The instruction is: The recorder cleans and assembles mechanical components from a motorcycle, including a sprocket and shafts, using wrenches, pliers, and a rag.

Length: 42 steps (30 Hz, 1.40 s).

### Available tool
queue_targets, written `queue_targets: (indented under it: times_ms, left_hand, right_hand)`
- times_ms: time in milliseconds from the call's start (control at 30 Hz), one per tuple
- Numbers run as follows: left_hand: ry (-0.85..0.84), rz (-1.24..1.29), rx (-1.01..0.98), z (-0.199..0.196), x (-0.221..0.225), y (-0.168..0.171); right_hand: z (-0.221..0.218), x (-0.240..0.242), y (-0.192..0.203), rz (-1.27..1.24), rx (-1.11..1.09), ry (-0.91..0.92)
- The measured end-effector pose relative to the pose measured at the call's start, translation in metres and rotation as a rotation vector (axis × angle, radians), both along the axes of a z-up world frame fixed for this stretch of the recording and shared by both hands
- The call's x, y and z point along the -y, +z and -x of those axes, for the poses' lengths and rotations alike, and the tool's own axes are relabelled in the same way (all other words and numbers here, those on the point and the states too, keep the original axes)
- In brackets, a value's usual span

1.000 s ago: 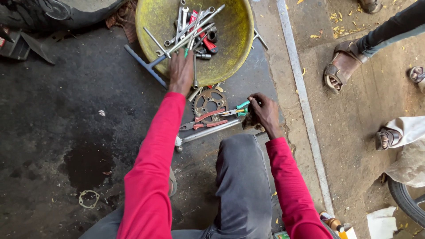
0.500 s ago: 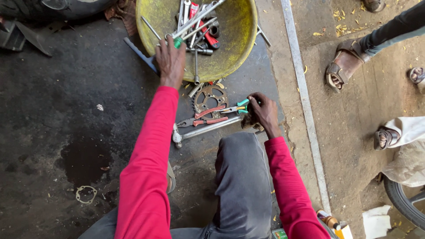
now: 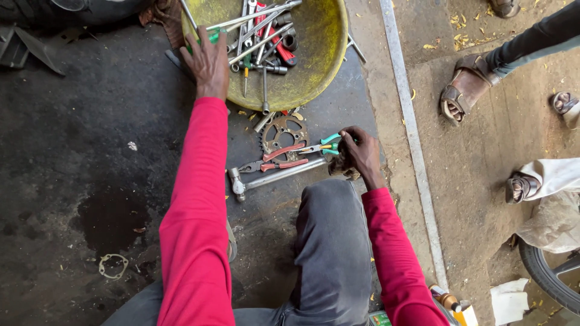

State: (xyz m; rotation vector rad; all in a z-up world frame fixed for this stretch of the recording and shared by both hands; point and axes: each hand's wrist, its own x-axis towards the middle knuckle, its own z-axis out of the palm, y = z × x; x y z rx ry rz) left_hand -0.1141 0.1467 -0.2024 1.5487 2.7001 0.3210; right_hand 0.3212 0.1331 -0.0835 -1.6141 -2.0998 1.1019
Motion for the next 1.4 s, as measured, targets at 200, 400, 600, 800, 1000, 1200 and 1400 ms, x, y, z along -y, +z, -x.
queue_targets:
  times_ms: [200, 400, 600, 800, 1000, 1200, 1400]
  left_hand:
    - [-0.022, -0.107, 0.017, 0.020, 0.010, -0.001]
    - [-0.061, -0.024, -0.011, 0.041, 0.032, 0.063]
    - [-0.078, -0.107, 0.103, 0.048, 0.064, 0.117]
    - [-0.080, -0.157, 0.253, 0.022, 0.064, 0.098]
    - [-0.090, -0.053, 0.215, -0.029, 0.050, 0.051]
    - [-0.017, -0.017, 0.224, -0.064, 0.048, 0.060]
    - [-0.053, -0.007, 0.147, -0.074, 0.050, 0.054]
  right_hand:
    - [-0.008, 0.000, 0.000, -0.003, -0.009, -0.022]
    - [-0.015, 0.004, 0.001, 0.006, -0.007, -0.036]
    - [-0.017, 0.004, -0.007, -0.016, -0.009, -0.003]
    - [-0.011, 0.004, 0.001, 0.018, -0.011, -0.022]
    - [-0.008, 0.002, 0.000, 0.044, -0.004, -0.033]
    - [-0.011, 0.002, 0.005, 0.066, -0.019, -0.043]
    - [-0.012, 0.003, 0.007, 0.052, -0.013, -0.047]
